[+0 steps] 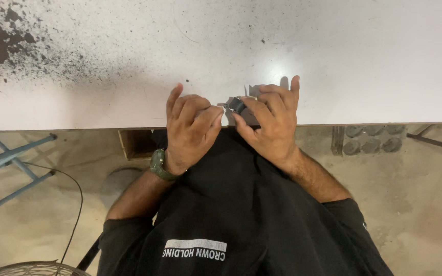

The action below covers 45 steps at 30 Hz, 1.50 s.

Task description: The person sits at a white workbench fitting small black pad-like components into toothed black hub plates, pressing each part into place with a small hand tool. Finished hub assemblies are set aside in a growing pile as the person repeats the fitting cycle on new hubs.

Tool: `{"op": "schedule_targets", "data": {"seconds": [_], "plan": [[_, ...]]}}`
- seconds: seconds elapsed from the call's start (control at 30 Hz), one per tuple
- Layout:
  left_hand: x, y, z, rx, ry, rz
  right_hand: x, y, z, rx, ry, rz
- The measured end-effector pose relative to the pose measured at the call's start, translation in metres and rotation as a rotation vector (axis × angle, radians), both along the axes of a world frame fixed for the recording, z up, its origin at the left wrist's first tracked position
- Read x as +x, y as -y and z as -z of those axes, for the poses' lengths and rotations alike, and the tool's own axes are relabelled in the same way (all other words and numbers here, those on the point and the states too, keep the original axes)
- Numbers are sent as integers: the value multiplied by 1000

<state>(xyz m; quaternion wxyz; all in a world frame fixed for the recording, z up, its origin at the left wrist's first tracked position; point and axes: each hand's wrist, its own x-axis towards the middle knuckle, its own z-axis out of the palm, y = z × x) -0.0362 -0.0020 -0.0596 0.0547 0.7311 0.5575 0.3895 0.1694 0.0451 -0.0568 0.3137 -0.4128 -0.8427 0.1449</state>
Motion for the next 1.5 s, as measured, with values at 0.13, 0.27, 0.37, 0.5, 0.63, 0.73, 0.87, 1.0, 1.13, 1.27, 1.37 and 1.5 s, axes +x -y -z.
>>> {"op": "schedule_targets", "data": {"seconds": [0.13, 0.27, 0.37, 0.5, 0.63, 0.73, 0.87, 1.0, 1.13, 1.27, 1.37, 1.5], "plan": [[-1, -5, -10, 141, -150, 134, 3, -1, -2, -5, 13, -50], [-1, -9, -23, -21, -42, 200, 9, -7, -4, 19, 71, -169], [-3, -12, -31, -258, 143, 164, 11, -9, -6, 24, 114, -211], [-9, -15, -36, -509, 351, 177, 10, -8, -7, -8, 69, -173], [-12, -14, -36, -529, 372, 183, 11, -5, -4, -46, 49, -132], [-9, -13, -32, -469, 380, 167, 14, 0, 3, -2, -13, -114], [-1, -10, -25, -338, 331, 157, 13, 16, 16, 87, -233, -236], [3, -6, -21, -339, 369, 147, 6, 28, 30, 23, -301, -219], [2, -6, -22, -317, 410, 157, 5, 26, 33, 46, -236, -186], [1, -8, -26, -312, 400, 150, 4, 23, 29, 82, -228, -186], [1, -8, -25, -294, 399, 149, 3, 22, 26, 68, -201, -189], [-1, -6, -20, -335, 438, 142, 2, 21, 24, 79, -195, -196]]}}
